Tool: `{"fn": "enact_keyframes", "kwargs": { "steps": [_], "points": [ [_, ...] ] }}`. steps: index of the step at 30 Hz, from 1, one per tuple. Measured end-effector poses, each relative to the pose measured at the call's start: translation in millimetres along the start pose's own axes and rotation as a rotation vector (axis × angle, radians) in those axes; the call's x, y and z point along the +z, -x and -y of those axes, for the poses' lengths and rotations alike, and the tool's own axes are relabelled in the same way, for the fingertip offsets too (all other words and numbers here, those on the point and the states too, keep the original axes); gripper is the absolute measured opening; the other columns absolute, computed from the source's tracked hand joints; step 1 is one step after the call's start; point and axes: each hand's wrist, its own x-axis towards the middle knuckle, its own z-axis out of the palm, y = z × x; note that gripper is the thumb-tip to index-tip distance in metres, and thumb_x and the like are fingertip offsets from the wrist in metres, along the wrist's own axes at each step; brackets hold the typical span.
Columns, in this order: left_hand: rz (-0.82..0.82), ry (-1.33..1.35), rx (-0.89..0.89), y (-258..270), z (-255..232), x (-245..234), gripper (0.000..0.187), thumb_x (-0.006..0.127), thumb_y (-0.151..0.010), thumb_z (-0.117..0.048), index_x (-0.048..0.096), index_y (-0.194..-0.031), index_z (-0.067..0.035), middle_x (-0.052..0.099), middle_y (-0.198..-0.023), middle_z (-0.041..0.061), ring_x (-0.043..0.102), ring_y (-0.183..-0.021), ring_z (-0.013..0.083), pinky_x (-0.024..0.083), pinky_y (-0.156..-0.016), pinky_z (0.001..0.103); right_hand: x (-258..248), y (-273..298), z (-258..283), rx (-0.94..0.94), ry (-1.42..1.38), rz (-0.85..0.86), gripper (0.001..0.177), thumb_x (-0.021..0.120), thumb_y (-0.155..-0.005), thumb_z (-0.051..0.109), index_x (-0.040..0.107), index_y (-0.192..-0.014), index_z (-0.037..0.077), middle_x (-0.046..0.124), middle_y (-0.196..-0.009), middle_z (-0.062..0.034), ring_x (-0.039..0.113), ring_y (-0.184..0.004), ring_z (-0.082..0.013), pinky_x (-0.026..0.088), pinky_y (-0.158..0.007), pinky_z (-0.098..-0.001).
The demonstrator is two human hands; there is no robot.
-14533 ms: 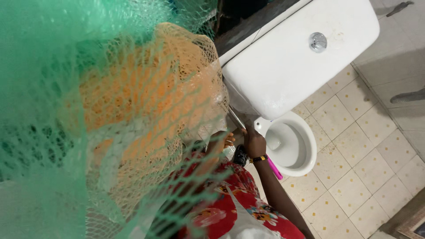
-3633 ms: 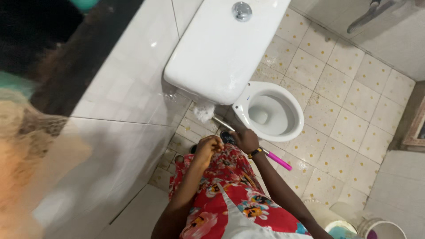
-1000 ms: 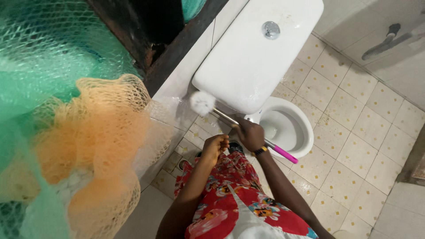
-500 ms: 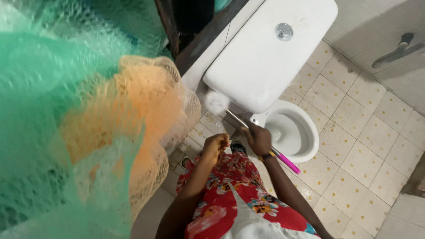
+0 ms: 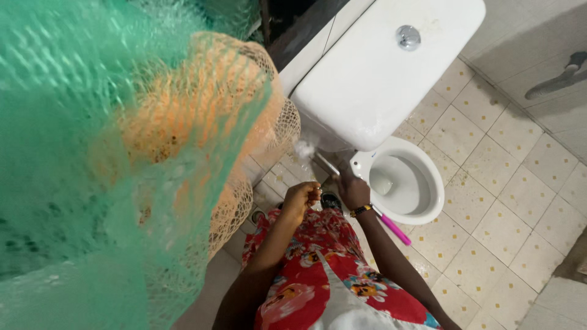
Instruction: The person dips a toilet brush into a blue bucket containing soap suds, then scrubs the exterior and tank of a toilet before rinsing the brush.
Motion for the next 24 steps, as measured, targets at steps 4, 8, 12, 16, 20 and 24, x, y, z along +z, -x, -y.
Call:
{"fn": "enact_keyframes", "kwargs": {
  "steps": [4,8,12,16,20,24],
  "points": [
    [-0.032,0.007,-0.020,-4.1,3.5,-5.1,0.019,0.063,-0.095,-0.017,0.075,-0.102,-0.004,0.072,-0.082,0.003,0.066,-0.071,0.0129,0.050,-0.067,0.026,-37.2,-18.4,24.5,-0.131,-0.146,-0.176,0.032,0.064,-0.100,0.032,0.068,-0.127,0.017,0.074,-0.086,-0.0136,0.071,-0.067,-0.0352,0.053,-0.055,-0.0473],
    [-0.015,0.004,0.024,3.5,0.0,-1.5,0.019,0.064,-0.095,-0.018,0.075,-0.100,-0.004,0.071,-0.082,0.003,0.066,-0.071,0.0129,0.050,-0.067,0.025,4.1,-48.5,22.6,-0.064,-0.046,0.009,0.032,0.065,-0.098,0.035,0.069,-0.126,0.019,0.075,-0.087,-0.0136,0.070,-0.067,-0.0364,0.053,-0.057,-0.0488],
    [-0.008,0.025,0.054,10.5,-2.3,-8.9,0.021,0.062,-0.094,-0.020,0.075,-0.100,-0.005,0.071,-0.082,0.002,0.067,-0.072,0.0125,0.050,-0.067,0.026,33.7,-40.0,9.5,-0.125,-0.012,-0.060,0.030,0.067,-0.095,0.037,0.071,-0.119,0.019,0.074,-0.094,-0.0168,0.071,-0.072,-0.0367,0.055,-0.057,-0.0474],
    [-0.065,0.041,0.057,7.5,-0.7,-22.9,0.020,0.062,-0.095,-0.021,0.075,-0.100,-0.005,0.071,-0.081,0.002,0.067,-0.072,0.0127,0.051,-0.068,0.026,27.4,-31.7,-3.2,-0.109,-0.143,-0.112,0.030,0.065,-0.096,0.033,0.071,-0.115,0.010,0.074,-0.090,-0.0147,0.070,-0.066,-0.0374,0.054,-0.055,-0.0468],
    [-0.056,0.051,0.054,3.9,7.1,-22.4,0.020,0.063,-0.095,-0.021,0.074,-0.099,-0.006,0.071,-0.081,0.002,0.067,-0.072,0.0129,0.052,-0.069,0.026,70.0,-43.9,-34.2,-0.069,0.025,0.019,0.023,0.067,-0.090,0.029,0.073,-0.100,0.009,0.074,-0.083,-0.0146,0.071,-0.067,-0.0363,0.055,-0.057,-0.0473],
    [-0.061,0.038,0.040,3.7,14.1,-20.5,0.019,0.064,-0.095,-0.022,0.074,-0.099,-0.006,0.070,-0.081,0.003,0.067,-0.073,0.0130,0.054,-0.070,0.026,111.7,-51.1,-43.1,0.208,0.211,0.113,0.019,0.067,-0.092,0.025,0.073,-0.091,0.008,0.074,-0.080,-0.0144,0.072,-0.069,-0.0345,0.056,-0.061,-0.0478]
  ]
}}
